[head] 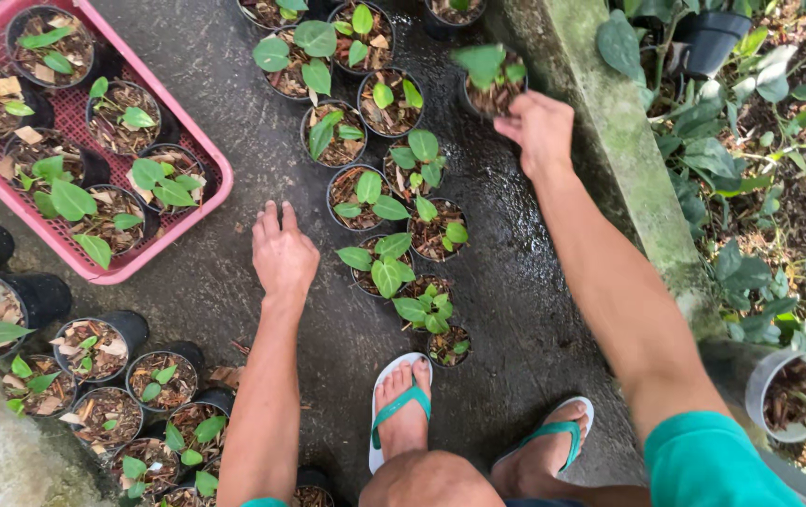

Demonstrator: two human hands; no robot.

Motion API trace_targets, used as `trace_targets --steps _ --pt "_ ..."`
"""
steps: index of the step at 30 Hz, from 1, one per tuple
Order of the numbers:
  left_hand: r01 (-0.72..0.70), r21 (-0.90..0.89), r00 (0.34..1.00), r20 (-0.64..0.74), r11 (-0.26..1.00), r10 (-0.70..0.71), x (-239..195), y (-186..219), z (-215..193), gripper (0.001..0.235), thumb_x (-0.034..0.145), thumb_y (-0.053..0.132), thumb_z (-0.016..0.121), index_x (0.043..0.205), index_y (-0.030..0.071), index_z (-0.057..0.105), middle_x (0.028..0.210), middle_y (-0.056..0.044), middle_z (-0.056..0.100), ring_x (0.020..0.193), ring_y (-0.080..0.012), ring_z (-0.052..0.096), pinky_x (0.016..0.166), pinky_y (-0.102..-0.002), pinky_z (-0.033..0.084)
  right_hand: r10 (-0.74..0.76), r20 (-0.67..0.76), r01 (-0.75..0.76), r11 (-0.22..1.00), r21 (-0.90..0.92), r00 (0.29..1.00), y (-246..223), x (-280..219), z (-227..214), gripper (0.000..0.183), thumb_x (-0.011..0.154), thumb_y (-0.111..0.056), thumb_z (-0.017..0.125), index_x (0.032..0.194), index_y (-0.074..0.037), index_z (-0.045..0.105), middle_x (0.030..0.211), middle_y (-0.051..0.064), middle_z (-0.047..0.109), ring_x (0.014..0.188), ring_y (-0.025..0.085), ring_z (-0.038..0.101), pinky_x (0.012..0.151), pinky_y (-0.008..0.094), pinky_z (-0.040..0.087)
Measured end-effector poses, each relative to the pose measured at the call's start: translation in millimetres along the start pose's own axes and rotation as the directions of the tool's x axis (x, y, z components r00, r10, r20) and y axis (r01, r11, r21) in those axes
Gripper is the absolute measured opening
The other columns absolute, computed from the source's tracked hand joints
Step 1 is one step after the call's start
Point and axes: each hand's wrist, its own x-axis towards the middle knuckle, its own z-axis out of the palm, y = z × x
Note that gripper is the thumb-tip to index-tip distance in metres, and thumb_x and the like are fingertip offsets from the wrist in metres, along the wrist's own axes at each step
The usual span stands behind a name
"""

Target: The person moves small potted plants from the ground into a pink plastic basket and then places them back down in a different arrangement. The person handles the pots one at a time, picking them up and setting them down repeatedly.

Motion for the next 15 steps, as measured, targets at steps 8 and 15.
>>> trace_targets --steps 8,15 --pt "0.016 -0.002 1.000 -0.010 1.000 -0.016 2 2 -1 0.049 0.085 0.008 0.064 0.133 -0.001 0.067 0.142 -0.021 0.058 0.127 -0.0390 0.056 0.109 -0.045 0.046 0.072 -0.165 -0.056 0.994 0.098 0.984 20 54 41 0.015 0.086 0.001 0.059 0.094 0.009 0.068 0.088 0.015 0.070 0.069 0.026 0.071 0.065 0.036 0.067" --pt "0.015 -0.017 1.000 0.008 1.000 -0.014 3 1 -3 0.051 0.084 0.008 0.064 0.134 -0.002 0.066 0.142 -0.022 0.058 0.128 -0.0386 0.056 0.109 -0.045 0.046 0.089 -0.117 -0.065 0.979 0.194 0.989 36 65 31 0.015 0.087 0.005 0.059 0.098 0.009 0.068 0.095 0.015 0.071 0.081 0.026 0.074 0.078 0.036 0.070"
